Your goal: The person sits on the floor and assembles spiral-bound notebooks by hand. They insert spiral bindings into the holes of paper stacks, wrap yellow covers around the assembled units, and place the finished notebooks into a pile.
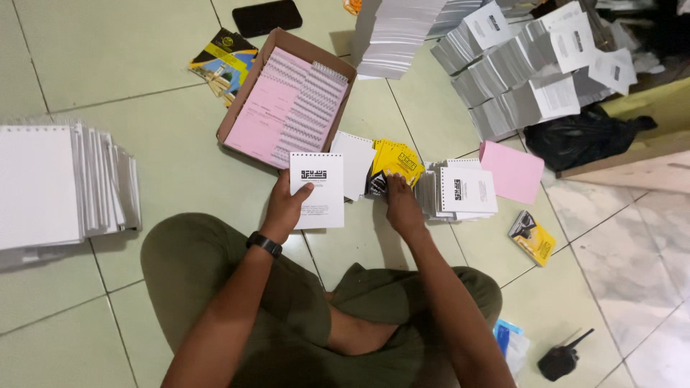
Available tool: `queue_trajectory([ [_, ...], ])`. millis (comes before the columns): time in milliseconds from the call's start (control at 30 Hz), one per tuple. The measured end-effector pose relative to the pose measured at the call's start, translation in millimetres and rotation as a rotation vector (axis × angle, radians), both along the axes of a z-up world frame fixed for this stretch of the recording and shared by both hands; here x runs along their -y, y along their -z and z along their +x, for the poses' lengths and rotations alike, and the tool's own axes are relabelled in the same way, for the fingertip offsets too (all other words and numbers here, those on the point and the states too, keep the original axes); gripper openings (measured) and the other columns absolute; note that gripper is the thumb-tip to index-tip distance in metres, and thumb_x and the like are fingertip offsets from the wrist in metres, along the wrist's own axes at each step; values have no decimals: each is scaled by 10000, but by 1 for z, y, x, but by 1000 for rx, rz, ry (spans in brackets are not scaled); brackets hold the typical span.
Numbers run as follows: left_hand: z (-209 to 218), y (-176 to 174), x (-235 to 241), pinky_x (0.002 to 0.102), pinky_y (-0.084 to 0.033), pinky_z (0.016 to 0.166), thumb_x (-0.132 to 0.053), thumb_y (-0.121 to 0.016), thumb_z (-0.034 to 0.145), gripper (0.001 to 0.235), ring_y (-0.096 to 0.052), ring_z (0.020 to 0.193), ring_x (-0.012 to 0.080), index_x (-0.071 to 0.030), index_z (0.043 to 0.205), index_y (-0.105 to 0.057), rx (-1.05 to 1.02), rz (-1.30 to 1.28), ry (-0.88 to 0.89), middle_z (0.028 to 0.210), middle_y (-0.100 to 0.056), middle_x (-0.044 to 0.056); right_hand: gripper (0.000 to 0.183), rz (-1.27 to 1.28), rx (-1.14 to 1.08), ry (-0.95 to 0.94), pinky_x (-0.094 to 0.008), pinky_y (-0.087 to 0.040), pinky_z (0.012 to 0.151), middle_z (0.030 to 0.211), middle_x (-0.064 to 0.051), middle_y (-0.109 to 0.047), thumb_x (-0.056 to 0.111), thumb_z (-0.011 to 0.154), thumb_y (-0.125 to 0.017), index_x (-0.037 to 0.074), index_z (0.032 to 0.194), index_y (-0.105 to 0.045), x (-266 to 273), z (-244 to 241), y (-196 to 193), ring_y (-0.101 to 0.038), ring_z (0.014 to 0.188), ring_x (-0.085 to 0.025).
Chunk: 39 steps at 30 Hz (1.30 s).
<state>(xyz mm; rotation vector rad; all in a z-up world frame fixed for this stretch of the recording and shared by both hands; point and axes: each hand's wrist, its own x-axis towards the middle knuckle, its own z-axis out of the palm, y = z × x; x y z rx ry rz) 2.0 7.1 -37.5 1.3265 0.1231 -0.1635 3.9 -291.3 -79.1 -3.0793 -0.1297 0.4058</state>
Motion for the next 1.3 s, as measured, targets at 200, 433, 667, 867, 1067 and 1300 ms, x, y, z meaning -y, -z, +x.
queue_trajectory([
  [200,1,-10,15,402,-456,1008,-46,-666,935,349,-565,1059,180,-25,1272,-581,-46,-86,19,1119,-619,65,281,155,12,44,-414,-597,842,993,-80,-787,104,932,-624,181,1177,-736,28,13,-22,-753,1021,-300],
  [433,-12,-13,15,442,-502,1000,-55,-681,924,455,-663,1097,243,-11,1363,-567,-261,-171,94,1203,-677,152,280,335,589,271,-542,-585,728,855,-190,-757,-7,895,-631,98,1107,-780,0,-18,-65,-741,880,-385],
  [667,-8,-5,23,424,-561,906,-89,-658,962,317,-717,994,228,-35,1269,-602,-397,-435,22,1125,-721,141,306,440,867,-390,-414,-608,901,1149,-163,-764,31,980,-522,51,1176,-757,-68,-55,-39,-732,1093,-328],
  [867,-10,-22,5,464,-457,1036,-258,-624,1024,332,-614,1175,261,-35,1263,-567,-237,-225,-88,1212,-665,180,329,650,782,-569,-467,-598,942,1140,-177,-753,153,1015,-499,6,1194,-733,-116,-49,-68,-729,1065,-376],
  [1067,4,2,-5,396,-481,924,-102,-677,979,253,-579,1028,203,-28,1193,-564,-110,-38,-347,1072,-644,129,491,497,367,-139,-530,-442,1043,1405,-311,-519,-1,962,-588,-63,1433,-466,-101,-1,-45,-487,1301,-485],
  [1300,9,9,-6,471,-464,993,-98,-688,976,353,-644,1110,325,-23,1293,-553,-182,-49,-351,1142,-663,207,501,100,80,-245,-478,-466,1120,1433,-259,-579,30,989,-584,13,1479,-481,-95,18,-4,-502,1390,-418],
])
